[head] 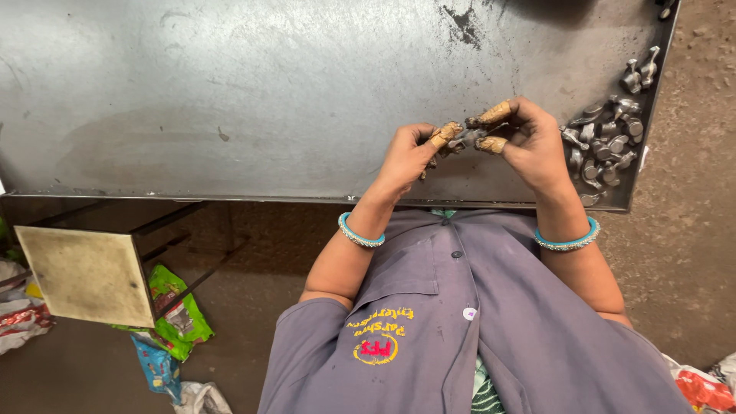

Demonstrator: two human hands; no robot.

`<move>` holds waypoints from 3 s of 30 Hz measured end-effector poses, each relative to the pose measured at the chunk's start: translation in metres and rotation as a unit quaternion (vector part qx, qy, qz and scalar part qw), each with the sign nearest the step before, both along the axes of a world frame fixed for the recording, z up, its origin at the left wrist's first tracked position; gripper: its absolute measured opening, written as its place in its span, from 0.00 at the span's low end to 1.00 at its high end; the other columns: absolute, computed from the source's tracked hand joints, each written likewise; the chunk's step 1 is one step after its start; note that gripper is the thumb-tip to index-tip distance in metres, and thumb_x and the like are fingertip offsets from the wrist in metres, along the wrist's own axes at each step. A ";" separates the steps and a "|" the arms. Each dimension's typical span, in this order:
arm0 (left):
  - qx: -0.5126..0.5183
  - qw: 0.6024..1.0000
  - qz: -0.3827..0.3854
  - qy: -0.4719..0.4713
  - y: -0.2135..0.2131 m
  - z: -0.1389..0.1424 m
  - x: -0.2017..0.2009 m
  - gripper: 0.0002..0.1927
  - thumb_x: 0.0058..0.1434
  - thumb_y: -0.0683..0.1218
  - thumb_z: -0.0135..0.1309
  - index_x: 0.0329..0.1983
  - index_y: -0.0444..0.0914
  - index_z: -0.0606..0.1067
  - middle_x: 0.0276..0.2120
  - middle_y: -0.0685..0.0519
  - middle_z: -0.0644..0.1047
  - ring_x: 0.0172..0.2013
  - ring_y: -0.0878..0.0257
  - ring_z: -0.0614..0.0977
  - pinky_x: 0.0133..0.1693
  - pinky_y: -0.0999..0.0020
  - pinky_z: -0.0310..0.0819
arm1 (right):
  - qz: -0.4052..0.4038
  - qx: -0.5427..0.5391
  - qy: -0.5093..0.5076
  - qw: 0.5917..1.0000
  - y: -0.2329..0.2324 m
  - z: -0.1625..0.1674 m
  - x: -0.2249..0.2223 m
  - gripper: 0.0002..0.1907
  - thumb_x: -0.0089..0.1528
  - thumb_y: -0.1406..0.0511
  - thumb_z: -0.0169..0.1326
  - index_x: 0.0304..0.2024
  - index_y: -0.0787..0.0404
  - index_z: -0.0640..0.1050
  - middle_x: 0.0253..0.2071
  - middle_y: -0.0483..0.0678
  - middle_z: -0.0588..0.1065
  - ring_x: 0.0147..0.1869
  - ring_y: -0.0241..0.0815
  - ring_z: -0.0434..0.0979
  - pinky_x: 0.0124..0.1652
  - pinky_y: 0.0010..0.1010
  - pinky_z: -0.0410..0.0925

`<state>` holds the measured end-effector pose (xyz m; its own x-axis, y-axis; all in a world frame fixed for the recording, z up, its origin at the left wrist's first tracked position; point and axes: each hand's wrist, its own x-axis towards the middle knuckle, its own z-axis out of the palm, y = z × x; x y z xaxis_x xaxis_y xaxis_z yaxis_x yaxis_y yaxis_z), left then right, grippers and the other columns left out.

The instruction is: The person stands at a metal table sorting small metal castings. They pick up individual pieces from a pile, turn and inspect each one in their hands, and place accepted pieces into separate piles and into a white sack on the table, working through the heap piece by piece.

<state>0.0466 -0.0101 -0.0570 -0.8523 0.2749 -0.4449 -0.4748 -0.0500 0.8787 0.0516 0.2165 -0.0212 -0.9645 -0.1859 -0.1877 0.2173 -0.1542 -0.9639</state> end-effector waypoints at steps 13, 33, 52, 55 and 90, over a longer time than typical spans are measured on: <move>0.056 0.996 -0.060 -0.046 0.005 -0.003 0.002 0.20 0.67 0.59 0.55 0.37 0.37 0.82 0.24 0.60 0.78 0.21 0.77 0.70 0.18 0.77 0.60 | 0.033 -0.170 -0.112 0.979 0.006 -0.028 0.005 0.12 0.65 0.74 0.59 0.51 0.68 0.77 0.44 0.50 0.79 0.44 0.38 0.80 0.42 0.26 0.75; -0.163 0.976 0.128 0.065 -0.043 0.002 -0.013 0.17 0.69 0.49 0.49 0.35 0.31 0.81 0.24 0.52 0.81 0.21 0.69 0.74 0.23 0.68 0.66 | 0.118 0.326 0.168 0.923 -0.052 0.040 -0.040 0.21 0.49 0.68 0.74 0.40 0.60 0.77 0.40 0.50 0.76 0.44 0.44 0.77 0.43 0.35 0.73; -0.166 0.960 0.133 0.185 -0.022 0.009 -0.003 0.14 0.69 0.46 0.48 0.33 0.33 0.80 0.27 0.52 0.81 0.23 0.66 0.78 0.28 0.68 0.71 | 0.003 -0.444 -0.237 0.864 0.012 -0.028 0.004 0.19 0.61 0.62 0.67 0.53 0.58 0.78 0.39 0.43 0.75 0.38 0.35 0.71 0.36 0.23 0.67; -0.179 0.957 0.126 0.189 -0.021 0.005 -0.001 0.15 0.69 0.45 0.48 0.32 0.33 0.80 0.26 0.51 0.81 0.23 0.65 0.78 0.29 0.68 0.71 | -0.022 -0.429 -0.246 0.869 0.019 -0.031 0.009 0.20 0.61 0.61 0.66 0.54 0.57 0.78 0.40 0.44 0.76 0.38 0.35 0.70 0.36 0.23 0.67; -0.302 0.845 0.053 0.439 0.014 0.016 0.061 0.13 0.61 0.48 0.49 0.41 0.34 0.75 0.42 0.42 0.74 0.40 0.41 0.77 0.42 0.50 0.74 | -0.142 0.522 0.185 0.821 0.037 0.027 0.025 0.17 0.54 0.66 0.70 0.44 0.59 0.81 0.49 0.51 0.76 0.56 0.54 0.72 0.58 0.43 0.65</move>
<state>0.1079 0.0034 -0.0411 -0.9324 0.1259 0.3387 0.3516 0.5318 0.7704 0.0766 0.2537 0.0055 -0.9678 0.1328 0.2138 -0.0214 0.8031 -0.5955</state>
